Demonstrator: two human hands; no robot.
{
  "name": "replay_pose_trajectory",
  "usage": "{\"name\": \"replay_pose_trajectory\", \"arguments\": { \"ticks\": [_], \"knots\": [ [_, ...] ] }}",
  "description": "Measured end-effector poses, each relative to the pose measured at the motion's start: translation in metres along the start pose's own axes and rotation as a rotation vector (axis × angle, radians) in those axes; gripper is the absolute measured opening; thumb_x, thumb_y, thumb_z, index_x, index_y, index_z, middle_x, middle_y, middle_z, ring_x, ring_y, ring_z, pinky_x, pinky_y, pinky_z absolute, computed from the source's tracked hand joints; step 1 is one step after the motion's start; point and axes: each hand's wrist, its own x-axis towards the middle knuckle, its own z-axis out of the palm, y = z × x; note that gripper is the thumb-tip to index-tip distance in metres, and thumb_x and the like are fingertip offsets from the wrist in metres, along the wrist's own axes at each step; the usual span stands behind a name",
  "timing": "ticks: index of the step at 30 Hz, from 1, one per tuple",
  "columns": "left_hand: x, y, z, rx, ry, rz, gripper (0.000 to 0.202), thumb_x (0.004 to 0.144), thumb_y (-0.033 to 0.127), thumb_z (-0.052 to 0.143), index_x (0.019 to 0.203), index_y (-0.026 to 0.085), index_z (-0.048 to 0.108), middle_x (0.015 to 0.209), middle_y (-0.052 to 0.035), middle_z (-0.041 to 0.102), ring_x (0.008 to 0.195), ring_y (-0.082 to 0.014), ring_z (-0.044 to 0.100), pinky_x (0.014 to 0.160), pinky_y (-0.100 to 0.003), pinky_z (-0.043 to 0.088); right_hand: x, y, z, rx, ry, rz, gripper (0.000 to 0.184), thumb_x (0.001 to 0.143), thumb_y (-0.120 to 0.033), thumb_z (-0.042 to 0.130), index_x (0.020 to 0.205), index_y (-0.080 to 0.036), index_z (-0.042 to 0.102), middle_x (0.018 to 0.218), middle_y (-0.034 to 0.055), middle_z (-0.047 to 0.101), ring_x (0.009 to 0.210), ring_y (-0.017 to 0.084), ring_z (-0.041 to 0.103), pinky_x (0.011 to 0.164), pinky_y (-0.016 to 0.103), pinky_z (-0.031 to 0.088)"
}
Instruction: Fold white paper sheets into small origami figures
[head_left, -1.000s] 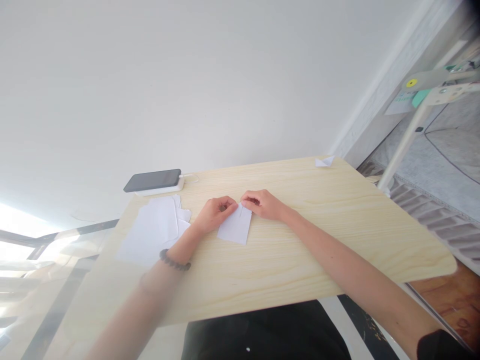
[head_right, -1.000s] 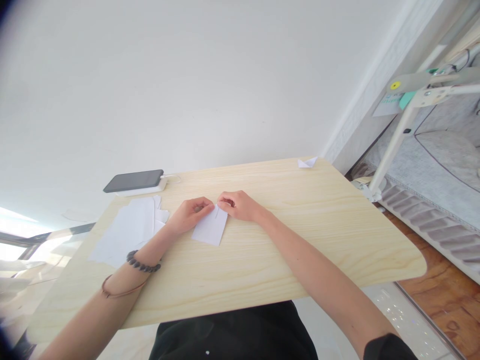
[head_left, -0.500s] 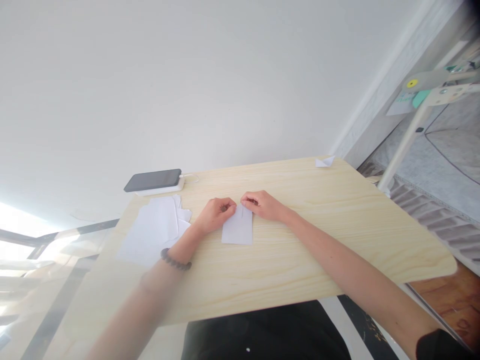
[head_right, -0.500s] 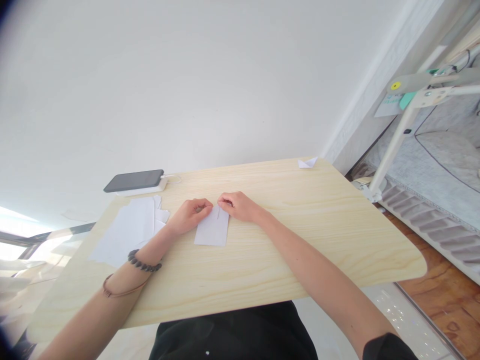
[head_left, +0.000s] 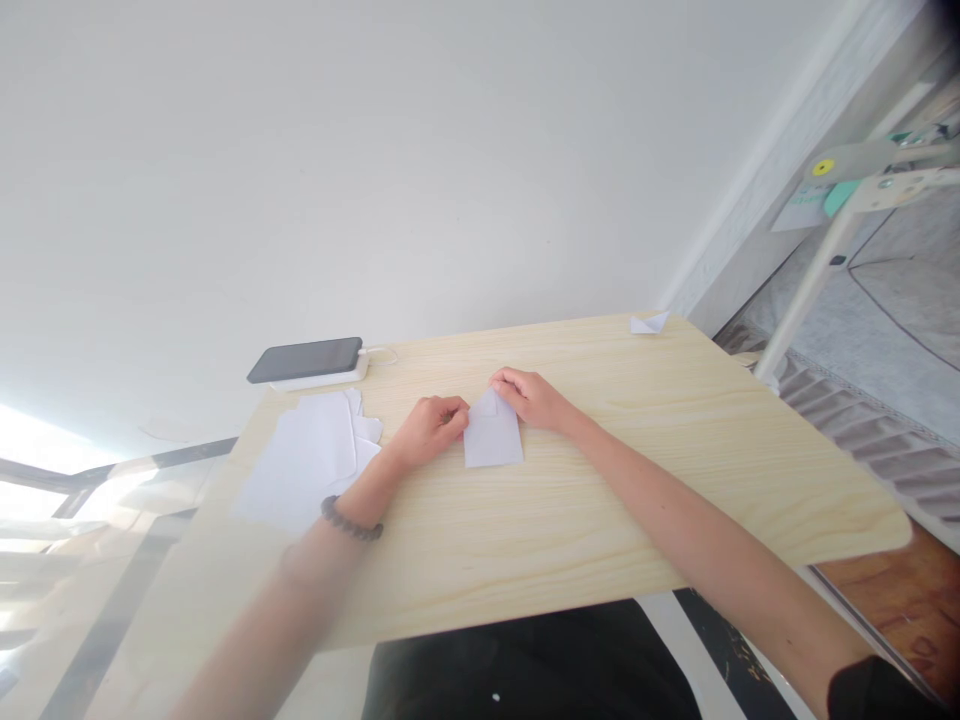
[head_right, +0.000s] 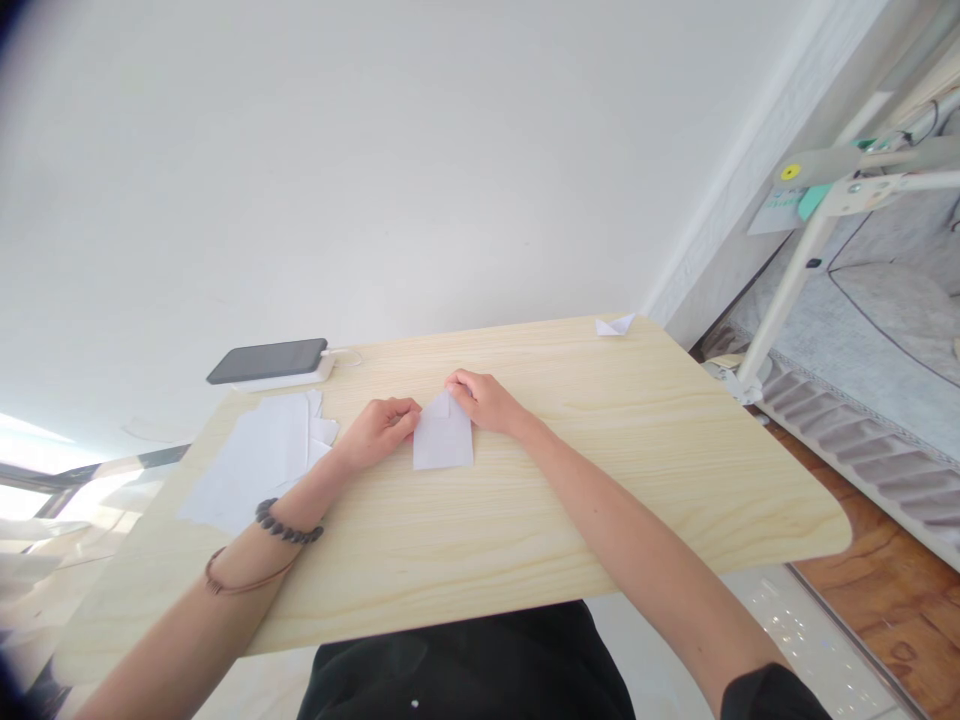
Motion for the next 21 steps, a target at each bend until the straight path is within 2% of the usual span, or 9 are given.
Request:
{"name": "replay_pose_trajectory", "arguments": {
  "ticks": [8,15,21],
  "knots": [
    [-0.002,0.0002,-0.0002,0.004,-0.025,0.016,0.025,0.076,0.02,0.034,0.057,0.016,0.049,0.057,0.0016,0.053,0.059,-0.011,0.046,0.057,-0.022,0.033,0.0012,-0.0005,0.0007,-0.026,0.013,-0.01,0.022,0.084,-0.03,0.033,0.079,-0.016,0.05,0.067,-0.0011,0.05,0.06,0.009,0.043,0.057,0.022,0.031],
    [-0.0019,0.0008,0.0,0.024,-0.006,0.01,0.027,0.078,0.024,0.033,0.055,0.016,0.046,0.053,0.0026,0.049,0.055,-0.0101,0.045,0.056,-0.022,0.033,-0.0007,-0.0027,-0.0004,0.005,-0.058,0.013,0.02,0.08,-0.032,0.041,0.079,-0.016,0.053,0.074,-0.0001,0.055,0.064,0.01,0.045,0.057,0.021,0.032],
    [-0.0018,-0.0023,0.0012,0.032,-0.009,0.017,0.027,0.079,0.021,0.033,0.057,0.016,0.047,0.054,0.0032,0.05,0.054,-0.0095,0.045,0.056,-0.022,0.033,0.0001,0.0007,-0.0004,0.015,-0.075,0.016,0.027,0.084,-0.033,0.034,0.083,-0.016,0.055,0.073,0.0006,0.055,0.063,0.01,0.046,0.058,0.022,0.033]
  ]
}}
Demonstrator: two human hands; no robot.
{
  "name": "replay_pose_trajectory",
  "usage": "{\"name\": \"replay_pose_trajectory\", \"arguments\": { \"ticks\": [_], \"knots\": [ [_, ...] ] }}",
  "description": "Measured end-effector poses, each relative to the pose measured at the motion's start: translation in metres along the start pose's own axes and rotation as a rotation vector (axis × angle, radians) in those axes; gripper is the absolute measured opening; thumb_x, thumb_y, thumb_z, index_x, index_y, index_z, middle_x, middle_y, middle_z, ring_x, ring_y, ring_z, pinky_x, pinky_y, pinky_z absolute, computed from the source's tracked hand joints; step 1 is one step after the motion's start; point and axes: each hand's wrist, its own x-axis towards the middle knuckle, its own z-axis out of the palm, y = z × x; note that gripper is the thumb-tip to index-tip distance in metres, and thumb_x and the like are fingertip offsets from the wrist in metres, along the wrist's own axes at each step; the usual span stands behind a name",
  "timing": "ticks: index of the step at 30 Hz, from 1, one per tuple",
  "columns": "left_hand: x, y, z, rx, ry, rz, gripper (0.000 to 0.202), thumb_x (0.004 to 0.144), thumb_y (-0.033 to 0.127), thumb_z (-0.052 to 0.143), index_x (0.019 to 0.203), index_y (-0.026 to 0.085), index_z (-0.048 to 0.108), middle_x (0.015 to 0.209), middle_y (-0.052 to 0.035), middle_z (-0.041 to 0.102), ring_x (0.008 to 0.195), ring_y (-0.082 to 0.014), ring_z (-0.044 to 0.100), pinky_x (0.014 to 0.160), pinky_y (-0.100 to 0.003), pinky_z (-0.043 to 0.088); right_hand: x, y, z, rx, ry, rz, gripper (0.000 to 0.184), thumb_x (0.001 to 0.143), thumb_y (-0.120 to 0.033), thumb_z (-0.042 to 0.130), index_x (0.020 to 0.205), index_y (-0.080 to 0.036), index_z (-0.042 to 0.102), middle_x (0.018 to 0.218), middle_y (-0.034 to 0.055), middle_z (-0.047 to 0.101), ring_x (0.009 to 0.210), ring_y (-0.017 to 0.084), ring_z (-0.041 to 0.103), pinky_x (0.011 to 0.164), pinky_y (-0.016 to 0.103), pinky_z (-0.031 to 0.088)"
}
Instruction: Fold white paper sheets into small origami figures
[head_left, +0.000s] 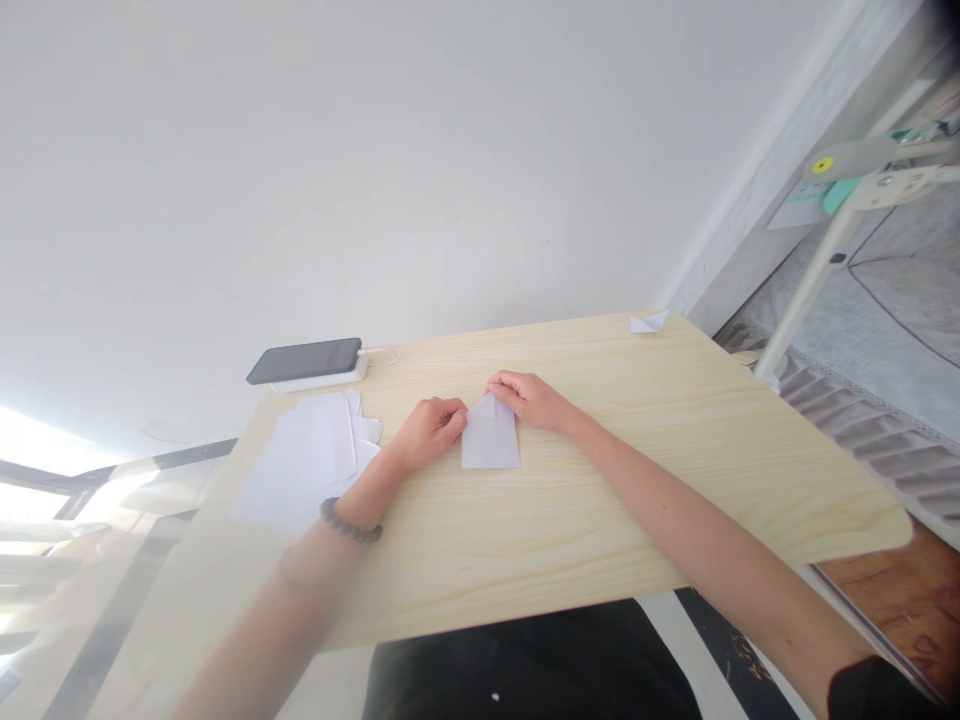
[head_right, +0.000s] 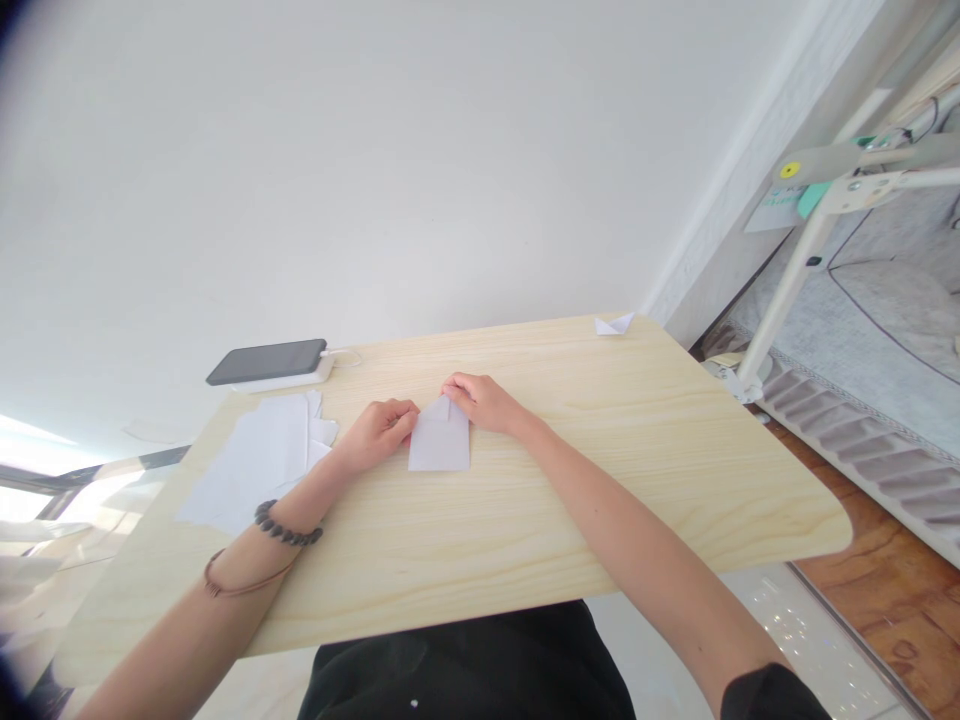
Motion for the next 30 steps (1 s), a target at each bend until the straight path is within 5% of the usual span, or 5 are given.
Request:
{"name": "replay_pose_trajectory", "arguments": {
  "ticks": [11,20,26,30],
  "knots": [
    [-0.0002,0.0016,-0.0016,-0.008,-0.015,0.003,0.024,0.077,0.018,0.034,0.056,0.016,0.047,0.055,0.0031,0.052,0.057,-0.0099,0.047,0.058,-0.021,0.035,0.0008,0.0061,0.0038,0.073,0.053,0.008,0.028,0.082,-0.021,0.034,0.105,-0.018,0.049,0.086,0.0024,0.059,0.065,0.01,0.049,0.062,0.024,0.038],
    [0.0006,0.0004,0.0032,-0.013,0.025,-0.025,0.029,0.083,0.033,0.035,0.068,0.015,0.051,0.061,0.0025,0.053,0.056,-0.0096,0.045,0.054,-0.021,0.034,-0.0018,0.0004,0.0021,0.062,0.011,-0.025,0.022,0.079,-0.028,0.043,0.09,-0.017,0.059,0.089,0.0026,0.061,0.073,0.011,0.052,0.063,0.023,0.037],
    [-0.0001,0.0003,0.0043,-0.008,0.04,-0.019,0.032,0.084,0.036,0.034,0.068,0.015,0.051,0.058,0.0024,0.05,0.054,-0.0094,0.044,0.051,-0.021,0.033,-0.002,0.002,0.0027,0.086,0.007,0.003,0.025,0.081,-0.023,0.038,0.098,-0.017,0.056,0.085,0.0021,0.059,0.063,0.009,0.048,0.057,0.022,0.036],
    [0.0001,-0.0015,0.0048,-0.051,0.081,-0.036,0.024,0.083,0.031,0.036,0.092,0.017,0.054,0.069,0.0012,0.056,0.057,-0.0098,0.047,0.052,-0.021,0.035,-0.0011,0.0038,0.0042,0.088,0.075,-0.002,0.027,0.082,-0.023,0.036,0.104,-0.018,0.052,0.083,0.0021,0.059,0.064,0.01,0.048,0.06,0.023,0.037]
  ]
}}
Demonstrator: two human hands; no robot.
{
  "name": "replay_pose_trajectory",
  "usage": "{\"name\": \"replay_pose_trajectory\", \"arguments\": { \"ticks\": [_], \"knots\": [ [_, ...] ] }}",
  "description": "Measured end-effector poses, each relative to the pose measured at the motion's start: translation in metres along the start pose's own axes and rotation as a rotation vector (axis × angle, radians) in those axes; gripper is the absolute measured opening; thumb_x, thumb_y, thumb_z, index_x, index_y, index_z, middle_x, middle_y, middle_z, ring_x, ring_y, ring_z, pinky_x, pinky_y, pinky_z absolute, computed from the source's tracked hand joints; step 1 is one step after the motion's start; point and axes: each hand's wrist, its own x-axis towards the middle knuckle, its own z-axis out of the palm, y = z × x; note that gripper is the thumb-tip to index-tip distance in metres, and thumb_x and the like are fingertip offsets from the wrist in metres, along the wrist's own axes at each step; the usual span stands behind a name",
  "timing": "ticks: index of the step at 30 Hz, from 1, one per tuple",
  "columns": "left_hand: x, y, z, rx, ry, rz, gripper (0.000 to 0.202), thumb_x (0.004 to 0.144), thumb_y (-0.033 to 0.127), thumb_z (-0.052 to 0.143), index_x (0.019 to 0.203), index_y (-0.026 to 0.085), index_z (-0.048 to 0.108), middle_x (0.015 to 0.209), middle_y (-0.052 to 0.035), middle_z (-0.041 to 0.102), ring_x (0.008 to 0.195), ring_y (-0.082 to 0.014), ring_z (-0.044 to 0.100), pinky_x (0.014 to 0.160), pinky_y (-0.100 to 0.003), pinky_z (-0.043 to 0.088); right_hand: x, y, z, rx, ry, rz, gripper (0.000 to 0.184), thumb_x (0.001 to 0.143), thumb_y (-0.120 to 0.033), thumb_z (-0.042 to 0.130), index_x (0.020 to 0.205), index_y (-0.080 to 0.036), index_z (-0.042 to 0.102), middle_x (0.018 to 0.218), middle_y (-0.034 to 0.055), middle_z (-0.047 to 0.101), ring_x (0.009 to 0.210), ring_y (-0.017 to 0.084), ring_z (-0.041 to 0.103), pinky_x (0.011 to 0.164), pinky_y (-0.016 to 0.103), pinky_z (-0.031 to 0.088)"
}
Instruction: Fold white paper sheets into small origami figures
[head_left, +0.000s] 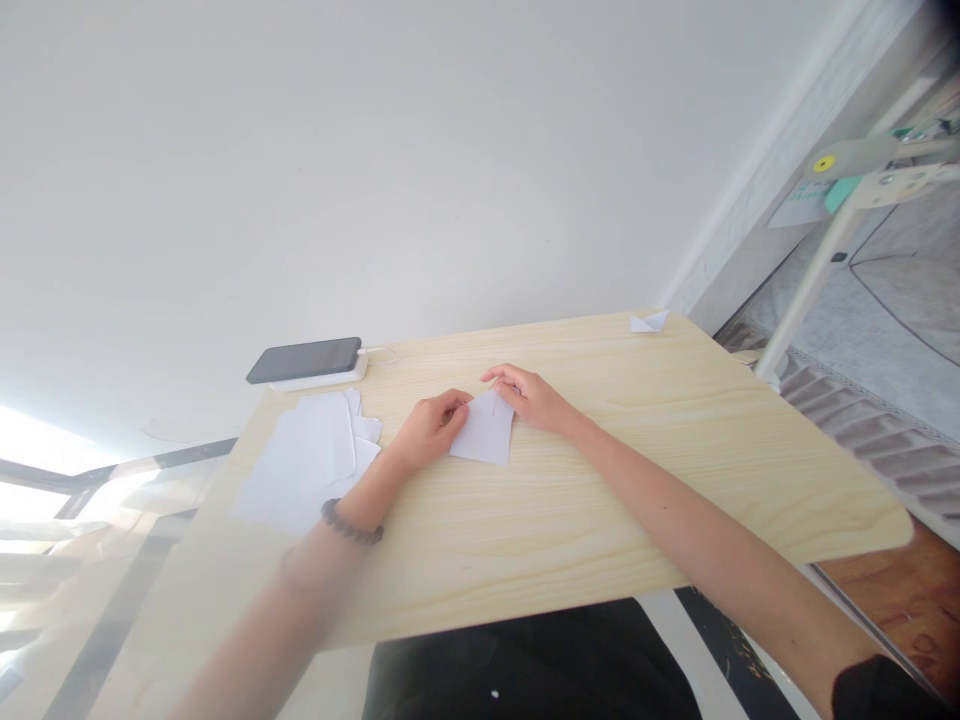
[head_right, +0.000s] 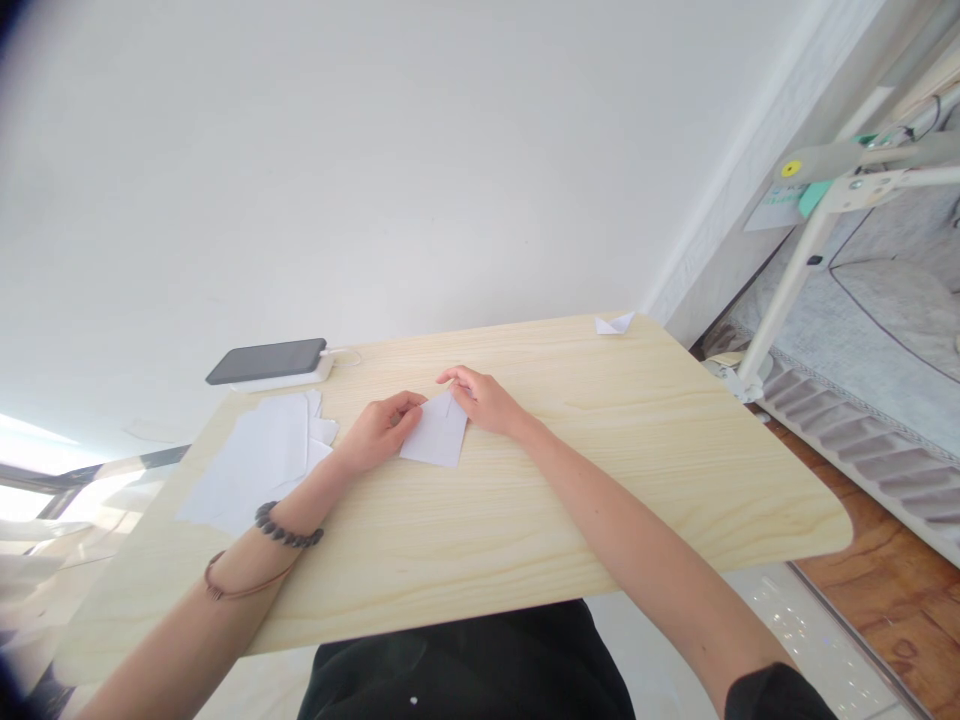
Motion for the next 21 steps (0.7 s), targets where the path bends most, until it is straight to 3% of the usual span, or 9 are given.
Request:
{"name": "replay_pose_trajectory", "arguments": {
  "ticks": [3,7,11,14,18,21],
  "knots": [
    [0.001,-0.001,0.0,-0.018,0.082,0.023,0.027,0.081,0.026,0.039,0.106,0.019,0.048,0.078,0.0005,0.058,0.063,-0.0102,0.05,0.058,-0.021,0.039,0.0,0.001,0.002,-0.029,0.059,-0.011,0.028,0.083,-0.023,0.035,0.106,-0.018,0.049,0.072,-0.0005,0.056,0.059,0.01,0.046,0.059,0.023,0.036],
    [0.002,-0.004,-0.001,0.031,0.105,0.015,0.025,0.08,0.02,0.036,0.095,0.019,0.056,0.076,0.0001,0.058,0.059,-0.0096,0.048,0.056,-0.021,0.038,0.0,0.003,0.003,-0.076,0.139,-0.027,0.025,0.082,-0.026,0.039,0.103,-0.018,0.048,0.065,-0.0025,0.055,0.055,0.01,0.044,0.056,0.023,0.036],
    [0.002,-0.007,0.0,0.081,0.08,-0.01,0.033,0.076,0.012,0.033,0.093,0.019,0.06,0.069,0.0003,0.058,0.056,-0.01,0.048,0.057,-0.022,0.039,0.002,0.006,0.004,-0.116,0.217,-0.019,0.023,0.079,-0.028,0.044,0.099,-0.018,0.05,0.079,0.0013,0.06,0.067,0.012,0.051,0.064,0.025,0.04],
    [0.003,-0.009,0.001,0.112,0.11,-0.017,0.036,0.073,0.009,0.034,0.095,0.02,0.061,0.076,-0.0011,0.059,0.061,-0.0106,0.051,0.064,-0.024,0.041,0.004,0.01,0.005,-0.193,0.267,-0.045,0.022,0.075,-0.021,0.047,0.097,-0.018,0.052,0.093,0.0047,0.059,0.081,0.014,0.052,0.072,0.028,0.041],
    [0.005,-0.012,0.0,0.179,0.182,-0.07,0.03,0.075,0.019,0.045,0.1,0.021,0.061,0.092,-0.0048,0.059,0.073,-0.0143,0.054,0.073,-0.029,0.043,0.004,0.015,0.007,-0.342,0.247,-0.128,0.031,0.068,-0.011,0.049,0.098,-0.019,0.055,0.109,0.0073,0.053,0.105,0.019,0.043,0.088,0.034,0.036],
    [0.007,-0.017,-0.001,0.217,0.202,-0.048,0.028,0.076,0.027,0.049,0.1,0.021,0.061,0.093,-0.005,0.061,0.091,-0.0198,0.051,0.083,-0.034,0.042,0.004,0.015,0.008,-0.409,0.168,-0.148,0.025,0.069,-0.011,0.049,0.09,-0.02,0.059,0.109,0.0065,0.053,0.105,0.02,0.042,0.092,0.036,0.034]
  ]
}}
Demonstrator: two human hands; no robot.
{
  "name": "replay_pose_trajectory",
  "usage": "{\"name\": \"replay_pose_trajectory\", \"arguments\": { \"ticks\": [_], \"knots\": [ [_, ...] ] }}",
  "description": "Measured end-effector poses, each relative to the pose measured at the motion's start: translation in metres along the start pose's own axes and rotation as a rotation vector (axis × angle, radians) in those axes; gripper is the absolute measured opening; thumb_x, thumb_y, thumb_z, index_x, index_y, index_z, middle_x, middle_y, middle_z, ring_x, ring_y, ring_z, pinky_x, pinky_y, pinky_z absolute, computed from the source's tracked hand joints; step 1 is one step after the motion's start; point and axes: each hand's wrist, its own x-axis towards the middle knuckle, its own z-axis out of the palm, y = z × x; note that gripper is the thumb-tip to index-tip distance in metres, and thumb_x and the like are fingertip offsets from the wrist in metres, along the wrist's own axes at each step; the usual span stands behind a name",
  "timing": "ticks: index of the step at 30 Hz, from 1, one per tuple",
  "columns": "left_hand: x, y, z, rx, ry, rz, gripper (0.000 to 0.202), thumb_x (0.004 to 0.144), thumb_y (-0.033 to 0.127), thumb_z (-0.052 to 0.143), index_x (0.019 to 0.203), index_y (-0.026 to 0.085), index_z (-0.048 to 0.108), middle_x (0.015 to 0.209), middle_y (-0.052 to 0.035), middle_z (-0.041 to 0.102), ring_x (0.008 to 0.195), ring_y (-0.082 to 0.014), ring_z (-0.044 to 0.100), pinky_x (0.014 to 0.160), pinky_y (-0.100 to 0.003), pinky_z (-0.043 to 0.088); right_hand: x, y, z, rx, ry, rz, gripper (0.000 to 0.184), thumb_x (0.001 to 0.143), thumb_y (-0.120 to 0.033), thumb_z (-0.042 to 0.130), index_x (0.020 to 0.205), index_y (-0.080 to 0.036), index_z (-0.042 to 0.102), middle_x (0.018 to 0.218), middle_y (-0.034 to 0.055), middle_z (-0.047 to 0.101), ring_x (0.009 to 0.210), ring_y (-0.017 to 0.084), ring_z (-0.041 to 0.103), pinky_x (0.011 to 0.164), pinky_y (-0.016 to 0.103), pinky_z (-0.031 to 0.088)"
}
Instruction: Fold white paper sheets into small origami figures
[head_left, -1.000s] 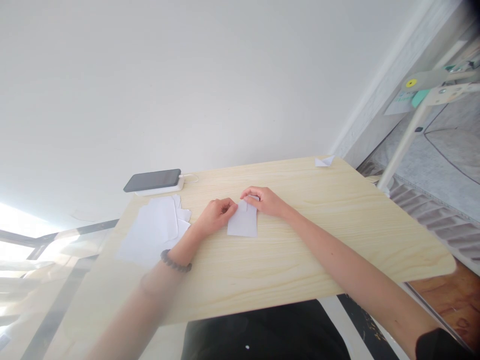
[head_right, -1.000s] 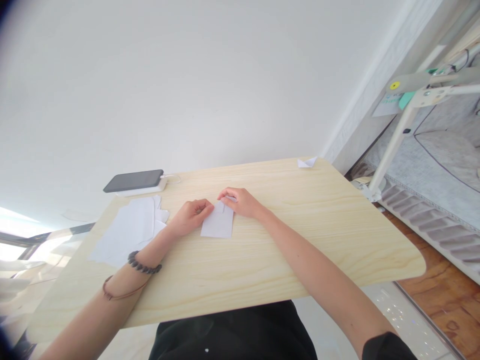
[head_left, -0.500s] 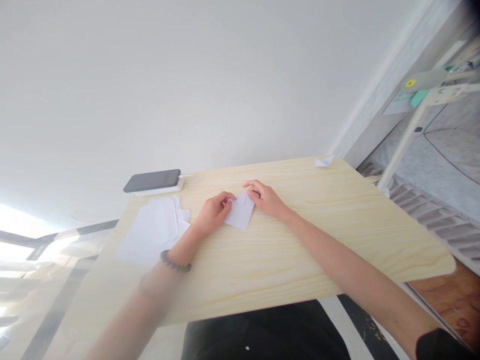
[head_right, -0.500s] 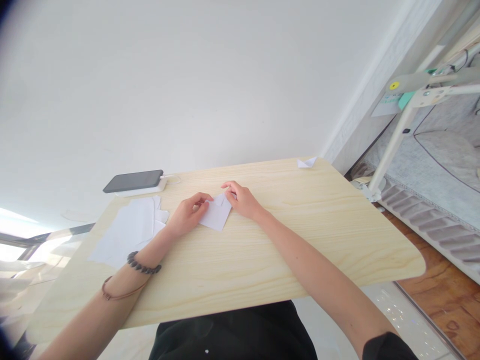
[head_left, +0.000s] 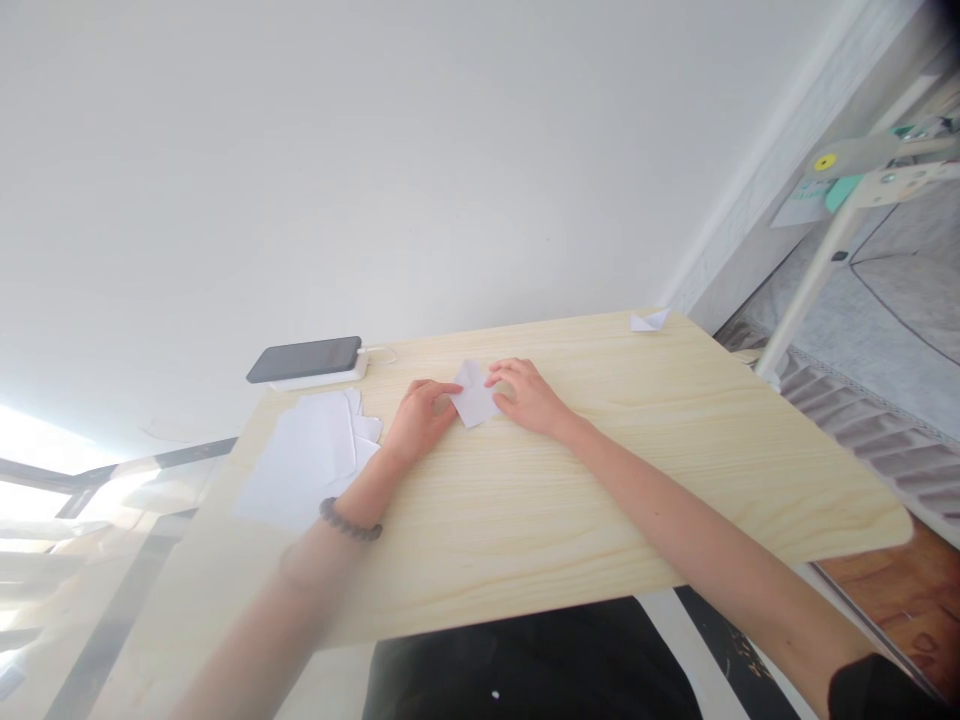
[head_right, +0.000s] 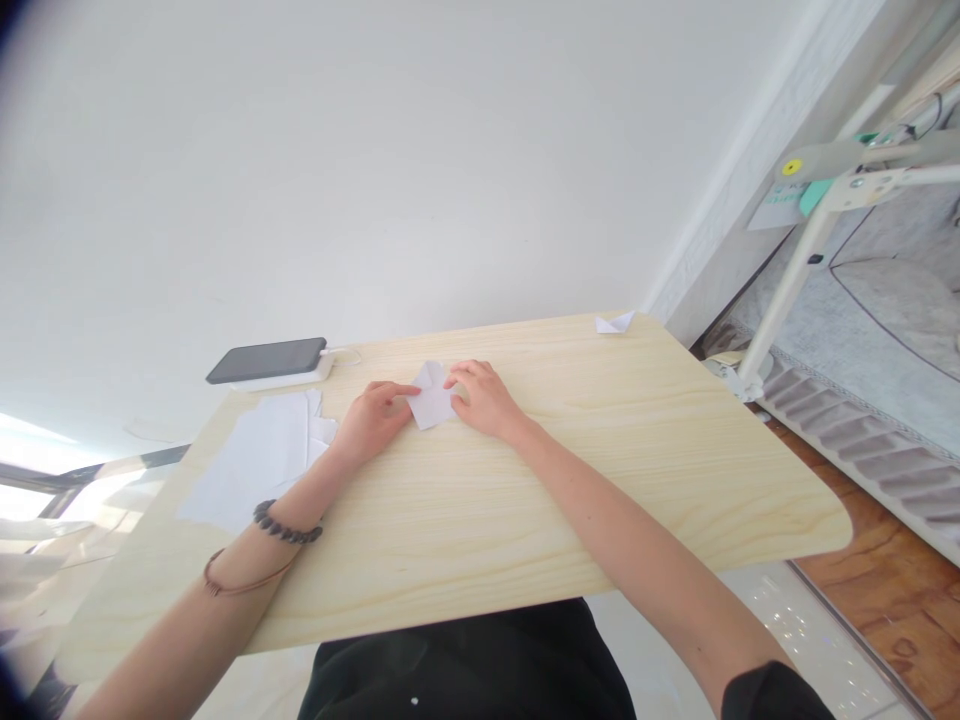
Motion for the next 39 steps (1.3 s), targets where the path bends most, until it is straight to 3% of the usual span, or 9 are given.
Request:
{"name": "replay_pose_trajectory", "arguments": {
  "ticks": [8,16,20,24,31,39],
  "knots": [
    [-0.001,-0.009,0.003,0.114,-0.024,0.153,0.031,0.082,0.027,0.04,0.105,0.021,0.06,0.123,-0.0032,0.05,0.116,-0.022,0.038,0.098,-0.041,0.032,0.001,-0.001,0.0,0.001,-0.036,-0.056,0.02,0.076,-0.015,0.047,0.087,-0.02,0.063,0.1,0.0042,0.06,0.097,0.018,0.049,0.088,0.034,0.035],
    [-0.001,-0.009,0.004,0.146,-0.101,0.156,0.037,0.087,0.032,0.032,0.116,0.022,0.053,0.126,-0.0026,0.048,0.122,-0.0219,0.034,0.1,-0.042,0.029,-0.001,-0.011,-0.006,-0.014,-0.062,-0.164,0.021,0.079,-0.038,0.052,0.088,-0.025,0.065,0.1,0.0026,0.06,0.099,0.018,0.046,0.088,0.035,0.029],
    [-0.003,-0.006,0.003,0.189,-0.11,0.173,0.038,0.086,0.035,0.033,0.118,0.023,0.05,0.129,-0.0038,0.044,0.123,-0.0229,0.032,0.099,-0.043,0.029,-0.001,-0.015,-0.008,-0.147,-0.053,-0.131,0.022,0.083,-0.032,0.046,0.079,-0.022,0.066,0.095,0.0051,0.059,0.094,0.019,0.044,0.083,0.035,0.028],
    [-0.005,-0.003,0.003,0.22,-0.117,0.181,0.039,0.086,0.038,0.034,0.121,0.024,0.047,0.132,-0.0051,0.04,0.122,-0.0237,0.031,0.099,-0.044,0.027,-0.001,-0.012,-0.007,-0.203,-0.051,-0.102,0.023,0.085,-0.025,0.042,0.087,-0.02,0.064,0.096,0.0064,0.057,0.092,0.019,0.044,0.08,0.035,0.028],
    [-0.006,0.001,0.002,0.21,-0.087,0.218,0.034,0.085,0.035,0.038,0.115,0.025,0.051,0.122,-0.0054,0.047,0.116,-0.0238,0.036,0.095,-0.044,0.031,-0.001,-0.004,-0.004,-0.18,-0.023,0.031,0.025,0.083,-0.037,0.045,0.082,-0.02,0.063,0.084,0.0056,0.059,0.085,0.019,0.046,0.077,0.034,0.028],
    [-0.007,0.003,0.001,0.22,-0.099,0.224,0.034,0.085,0.034,0.038,0.115,0.027,0.051,0.121,-0.0057,0.046,0.114,-0.0241,0.036,0.095,-0.044,0.031,-0.001,-0.009,-0.007,-0.086,-0.087,-0.11,0.017,0.081,-0.031,0.05,0.084,-0.025,0.065,0.09,0.0033,0.059,0.089,0.017,0.048,0.081,0.033,0.028]
  ]
}}
